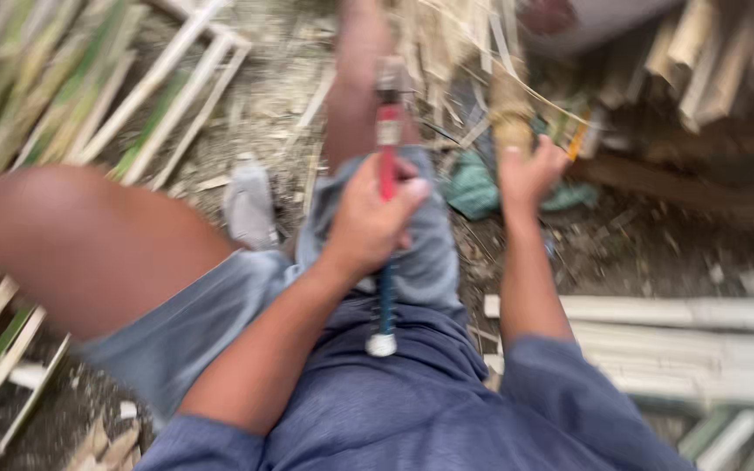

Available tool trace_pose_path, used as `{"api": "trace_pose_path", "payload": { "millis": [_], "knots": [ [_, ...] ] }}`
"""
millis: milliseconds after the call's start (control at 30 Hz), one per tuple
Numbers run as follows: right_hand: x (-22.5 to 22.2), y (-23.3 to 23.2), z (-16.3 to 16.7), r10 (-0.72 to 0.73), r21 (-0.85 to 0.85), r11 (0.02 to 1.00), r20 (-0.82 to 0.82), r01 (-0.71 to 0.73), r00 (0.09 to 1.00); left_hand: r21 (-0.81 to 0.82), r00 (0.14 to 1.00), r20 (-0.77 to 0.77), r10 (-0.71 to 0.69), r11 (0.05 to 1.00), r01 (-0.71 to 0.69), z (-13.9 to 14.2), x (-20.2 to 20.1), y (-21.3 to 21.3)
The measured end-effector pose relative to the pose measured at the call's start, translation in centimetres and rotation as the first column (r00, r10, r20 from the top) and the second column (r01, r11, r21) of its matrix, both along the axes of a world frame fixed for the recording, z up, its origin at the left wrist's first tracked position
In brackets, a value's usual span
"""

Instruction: The person gathers bamboo strips and places them into a rectangular frame. They use a hammer to tap the strips into place, adjusting their positions to fit within the frame structure.

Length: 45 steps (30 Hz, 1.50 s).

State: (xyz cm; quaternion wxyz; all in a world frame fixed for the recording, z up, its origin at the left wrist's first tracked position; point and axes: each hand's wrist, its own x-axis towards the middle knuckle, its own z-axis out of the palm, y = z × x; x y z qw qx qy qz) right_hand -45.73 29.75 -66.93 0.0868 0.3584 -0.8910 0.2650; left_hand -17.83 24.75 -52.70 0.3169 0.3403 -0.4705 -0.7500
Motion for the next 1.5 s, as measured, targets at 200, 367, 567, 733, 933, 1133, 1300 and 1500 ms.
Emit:
{"api": "trace_pose_path", "payload": {
  "millis": [200,367,567,733,933,1133,1300,1500],
  "knots": [
    [13.2,1.8,16.0,0.818,-0.747,0.566,0.457,-0.349,0.348,-0.672,0.954,-0.277,0.118,0.686,-0.28,6.6,0.5,-2.3],
    [19.0,-1.5,23.7,0.827,-0.697,0.535,0.547,-0.477,0.129,-0.871,0.974,0.205,0.097,0.471,0.137,11.7,7.6,-7.0],
    [18.9,-12.7,17.5,0.604,-0.241,0.687,0.714,-0.685,0.355,-0.822,0.841,0.242,0.483,0.562,-0.086,9.7,25.0,-12.6],
    [21.0,-23.7,3.5,0.631,0.404,0.487,0.45,-0.774,0.632,-0.574,0.593,0.585,0.553,0.799,-0.179,-0.6,34.7,-14.3],
    [24.6,-27.4,-8.6,0.383,0.586,0.602,0.383,-0.542,0.84,-0.386,0.369,0.818,0.442,0.896,-0.217,-16.7,39.7,-15.0],
    [26.0,-34.0,-14.8,0.533,0.389,0.668,0.344,-0.635,0.773,-0.482,0.204,0.859,0.469,0.876,0.016,-25.1,40.3,-15.9],
    [27.6,-41.0,-18.8,0.523,0.285,0.625,0.539,-0.727,0.66,-0.378,0.103,0.926,0.364,0.902,0.211,-25.9,40.5,-17.1],
    [30.2,-40.1,-21.5,0.532,0.255,0.698,0.44,-0.669,0.723,-0.358,0.177,0.928,0.328,0.918,0.174,-25.8,41.7,-17.6]
  ]
}}
